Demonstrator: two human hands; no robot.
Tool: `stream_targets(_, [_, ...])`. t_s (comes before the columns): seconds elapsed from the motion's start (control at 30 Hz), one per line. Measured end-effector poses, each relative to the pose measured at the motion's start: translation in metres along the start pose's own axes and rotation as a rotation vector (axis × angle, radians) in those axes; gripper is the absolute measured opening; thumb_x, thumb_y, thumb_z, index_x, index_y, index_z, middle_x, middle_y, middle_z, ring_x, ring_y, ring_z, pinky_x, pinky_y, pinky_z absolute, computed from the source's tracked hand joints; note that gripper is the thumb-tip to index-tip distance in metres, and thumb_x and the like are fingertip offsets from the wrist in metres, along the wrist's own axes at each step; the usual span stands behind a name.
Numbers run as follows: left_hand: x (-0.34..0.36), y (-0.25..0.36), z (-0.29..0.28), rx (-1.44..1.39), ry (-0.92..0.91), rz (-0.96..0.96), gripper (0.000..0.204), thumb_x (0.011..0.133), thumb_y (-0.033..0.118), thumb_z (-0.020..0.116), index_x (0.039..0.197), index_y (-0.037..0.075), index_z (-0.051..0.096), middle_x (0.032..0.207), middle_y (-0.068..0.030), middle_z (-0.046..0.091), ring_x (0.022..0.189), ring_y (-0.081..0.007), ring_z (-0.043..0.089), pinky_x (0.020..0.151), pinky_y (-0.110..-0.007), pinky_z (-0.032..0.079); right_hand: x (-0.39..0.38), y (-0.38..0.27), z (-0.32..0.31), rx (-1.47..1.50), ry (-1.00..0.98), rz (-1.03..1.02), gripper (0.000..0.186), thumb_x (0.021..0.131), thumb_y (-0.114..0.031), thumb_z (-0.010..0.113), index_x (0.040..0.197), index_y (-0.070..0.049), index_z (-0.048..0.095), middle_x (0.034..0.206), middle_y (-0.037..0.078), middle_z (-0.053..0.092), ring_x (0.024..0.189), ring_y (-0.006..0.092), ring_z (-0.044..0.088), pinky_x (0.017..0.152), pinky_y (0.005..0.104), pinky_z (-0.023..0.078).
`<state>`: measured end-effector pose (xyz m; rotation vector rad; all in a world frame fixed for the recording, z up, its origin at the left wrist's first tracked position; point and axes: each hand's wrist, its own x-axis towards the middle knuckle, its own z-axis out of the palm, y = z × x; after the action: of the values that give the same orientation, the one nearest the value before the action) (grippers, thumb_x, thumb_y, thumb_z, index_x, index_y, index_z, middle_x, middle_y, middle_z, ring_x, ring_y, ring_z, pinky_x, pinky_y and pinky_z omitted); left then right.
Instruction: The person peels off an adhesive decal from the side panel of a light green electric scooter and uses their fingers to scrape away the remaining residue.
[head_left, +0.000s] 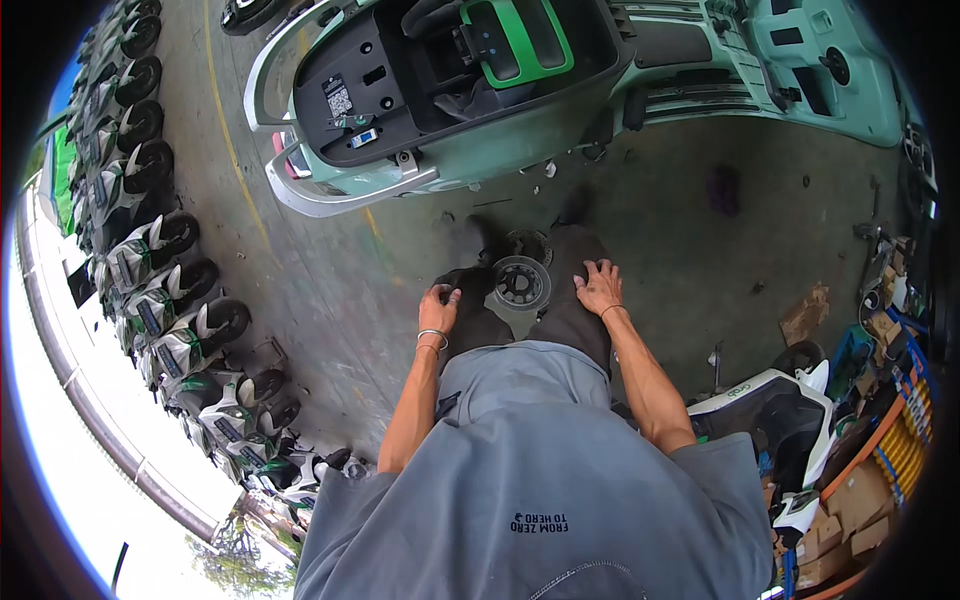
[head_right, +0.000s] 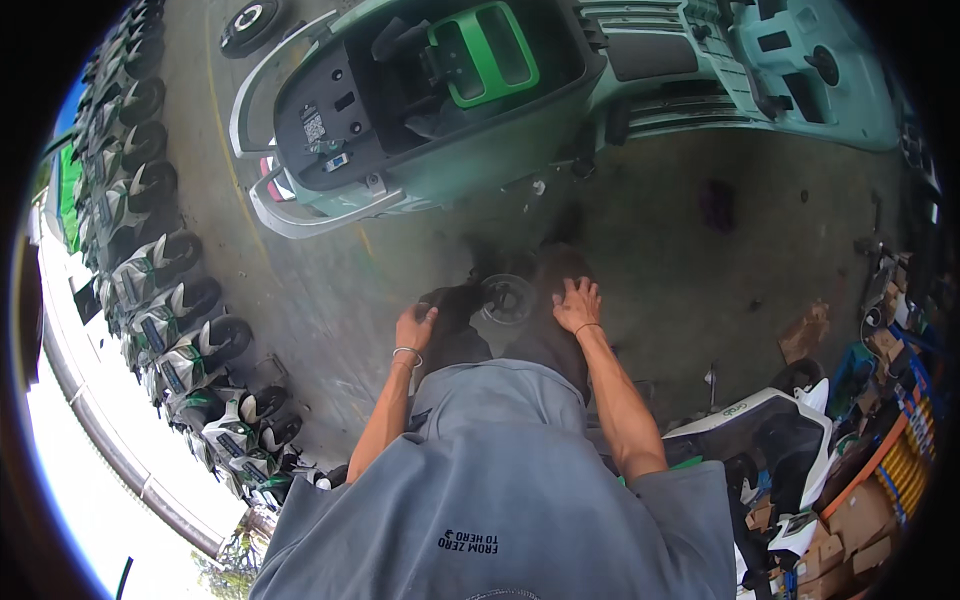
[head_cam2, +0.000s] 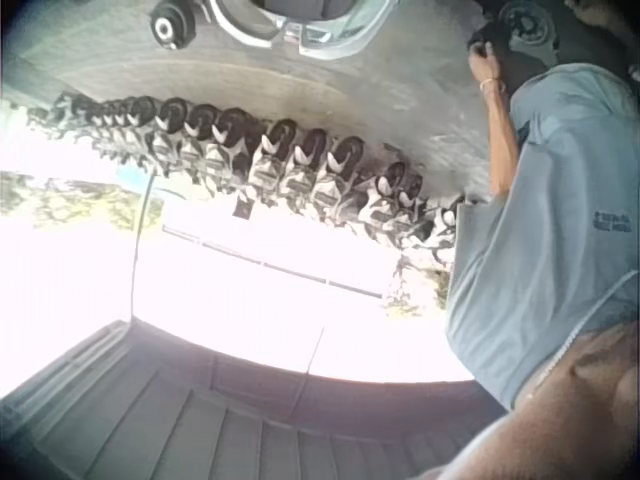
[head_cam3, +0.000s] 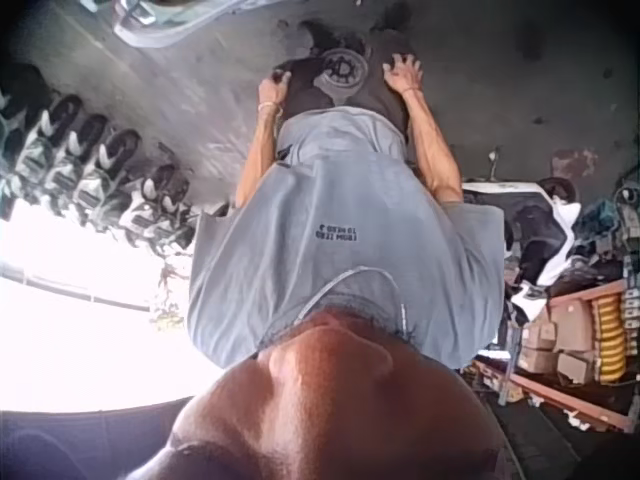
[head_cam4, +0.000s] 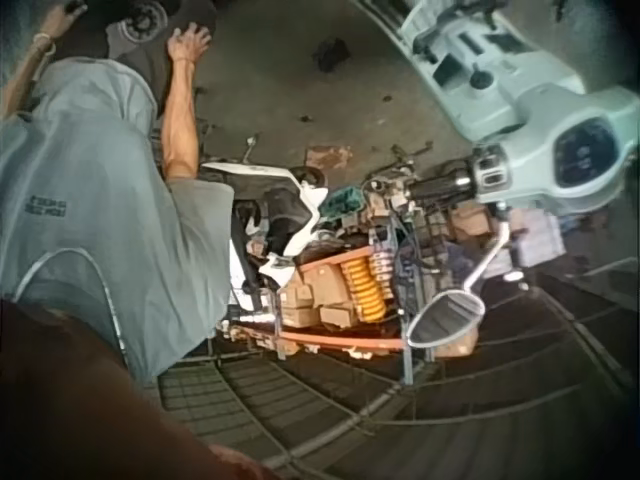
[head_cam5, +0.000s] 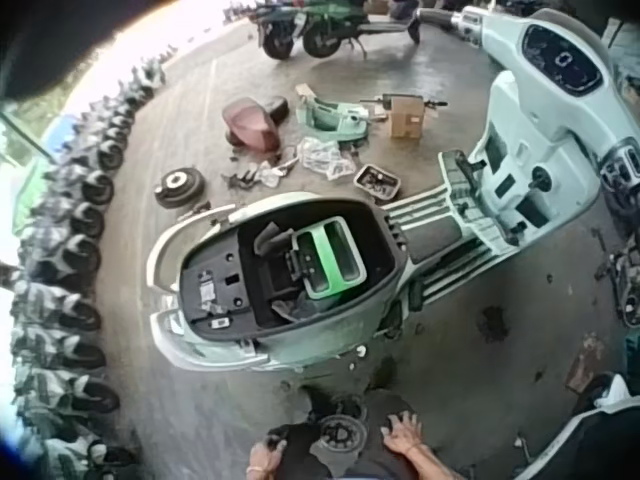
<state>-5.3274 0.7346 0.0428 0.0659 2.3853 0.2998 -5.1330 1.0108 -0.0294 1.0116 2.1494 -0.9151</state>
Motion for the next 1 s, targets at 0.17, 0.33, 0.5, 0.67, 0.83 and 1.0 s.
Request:
stream_targets(0.17, [0.068,-0.052,0.035,0.236,0.123,-0.138,0.058,0.084,0.041,0.067,0.129,0.008,0.052,0.129,-0.0190,0.050,0.120,-0.0374,0.048,0.100,-0.046,0.041,0.083,0.009,0.020,0.065,0.175,0.090,0.048,0.087,-0.034,0.060,0.125,-0.005,0.049,0.127,0.022,0.043,0.116,0.0401,0.043,0.095,0.0542,0.039])
stream_targets(0.33, [0.163,-0.097,0.097,0.316,0.251,-0.115,0.079,0.081,0.053,0.066,0.141,0.007,0.041,0.145,-0.0253,0.034,0.134,-0.0409,0.035,0.109,-0.046,0.033,0.163,0.019,0.042,-0.203,0.586,0.142,0.047,0.087,-0.035,0.059,0.123,-0.005,0.049,0.127,0.021,0.044,0.112,0.0389,0.044,0.086,0.0526,0.040])
stream_targets(0.5, [0.249,-0.121,0.144,0.192,0.487,0.005,0.081,0.081,0.055,0.066,0.141,0.007,0.041,0.147,-0.0266,0.031,0.136,-0.0422,0.031,0.111,-0.047,0.030,0.214,0.022,0.077,-0.401,0.777,0.224,0.044,0.090,-0.036,0.054,0.126,-0.010,0.050,0.132,0.016,0.043,0.116,0.0388,0.043,0.085,0.0509,0.040])
stream_targets(0.67, [0.272,-0.131,0.178,0.106,0.647,0.138,0.077,0.082,0.052,0.067,0.139,0.007,0.043,0.148,-0.0248,0.030,0.136,-0.0424,0.031,0.110,-0.047,0.031,0.233,0.013,0.104,-0.353,0.936,0.196,0.042,0.090,-0.035,0.054,0.125,-0.012,0.052,0.131,0.014,0.045,0.117,0.0378,0.043,0.088,0.0503,0.038])
stream_targets(0.83, [0.255,-0.154,0.175,-0.014,0.639,0.200,0.069,0.082,0.047,0.068,0.137,0.011,0.047,0.149,-0.0240,0.030,0.136,-0.0403,0.032,0.109,-0.046,0.033,0.214,0.003,0.126,-0.301,1.084,0.044,0.039,0.089,-0.035,0.058,0.120,-0.012,0.057,0.130,0.014,0.046,0.117,0.0353,0.043,0.092,0.0514,0.036])
stream_targets(1.0, [0.249,-0.168,0.168,-0.154,0.727,0.302,0.053,0.085,0.040,0.067,0.126,0.007,0.056,0.144,-0.0236,0.037,0.131,-0.0404,0.039,0.107,-0.045,0.035,0.197,-0.022,0.123,0.016,1.249,-0.382,0.030,0.086,-0.020,0.065,0.113,-0.008,0.061,0.112,0.012,0.057,0.109,0.0333,0.049,0.092,0.0491,0.039])
